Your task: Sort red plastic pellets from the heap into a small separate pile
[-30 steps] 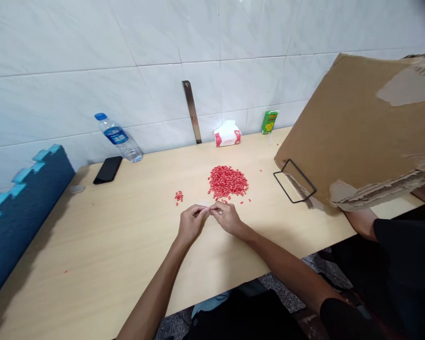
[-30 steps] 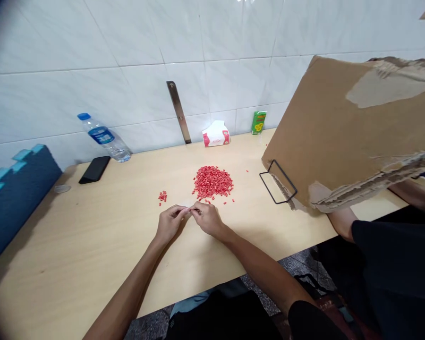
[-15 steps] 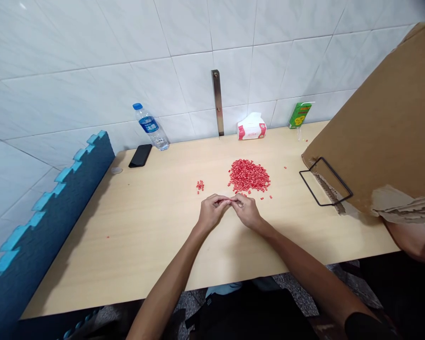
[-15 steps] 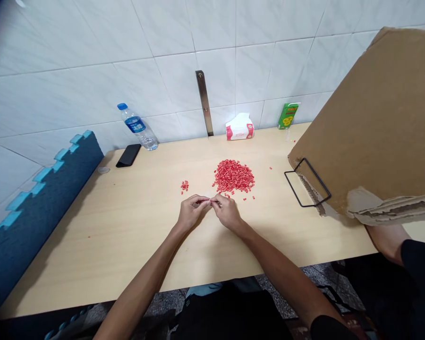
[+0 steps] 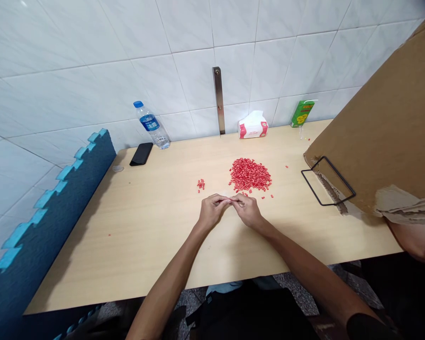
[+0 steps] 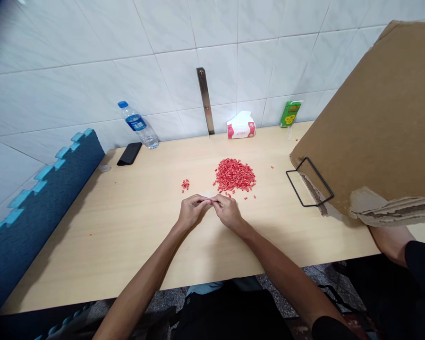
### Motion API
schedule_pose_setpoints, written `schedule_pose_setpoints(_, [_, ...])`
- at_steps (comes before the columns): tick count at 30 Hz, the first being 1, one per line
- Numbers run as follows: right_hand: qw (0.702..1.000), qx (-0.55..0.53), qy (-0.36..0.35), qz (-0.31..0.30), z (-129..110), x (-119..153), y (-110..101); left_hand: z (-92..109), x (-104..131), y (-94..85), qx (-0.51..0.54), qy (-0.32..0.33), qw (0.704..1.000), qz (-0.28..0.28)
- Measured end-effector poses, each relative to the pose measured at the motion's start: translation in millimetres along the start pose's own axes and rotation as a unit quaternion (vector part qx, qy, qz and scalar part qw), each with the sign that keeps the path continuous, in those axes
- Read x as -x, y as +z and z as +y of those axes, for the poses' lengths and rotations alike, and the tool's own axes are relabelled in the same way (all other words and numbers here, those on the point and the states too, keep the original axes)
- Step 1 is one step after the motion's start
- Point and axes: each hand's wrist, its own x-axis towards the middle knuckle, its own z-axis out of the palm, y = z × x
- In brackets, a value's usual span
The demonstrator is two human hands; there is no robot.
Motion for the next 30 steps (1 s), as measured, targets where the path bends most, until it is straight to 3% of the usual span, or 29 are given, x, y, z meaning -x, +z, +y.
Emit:
schedule_pose_setpoints(17, [0.999,-0.036,-0.007,-0.014,4.3,1.4,-0.2,-13.1,-1.8,1.6,0.094,-0.052,0.994,-0.019])
schedule_pose_setpoints(30, [0.994,-0.091,0.040,-0.037,7.3,0.5,0.3,-5.8,-2.7,-0.9,0.126,-0.072,0.989,-0.036])
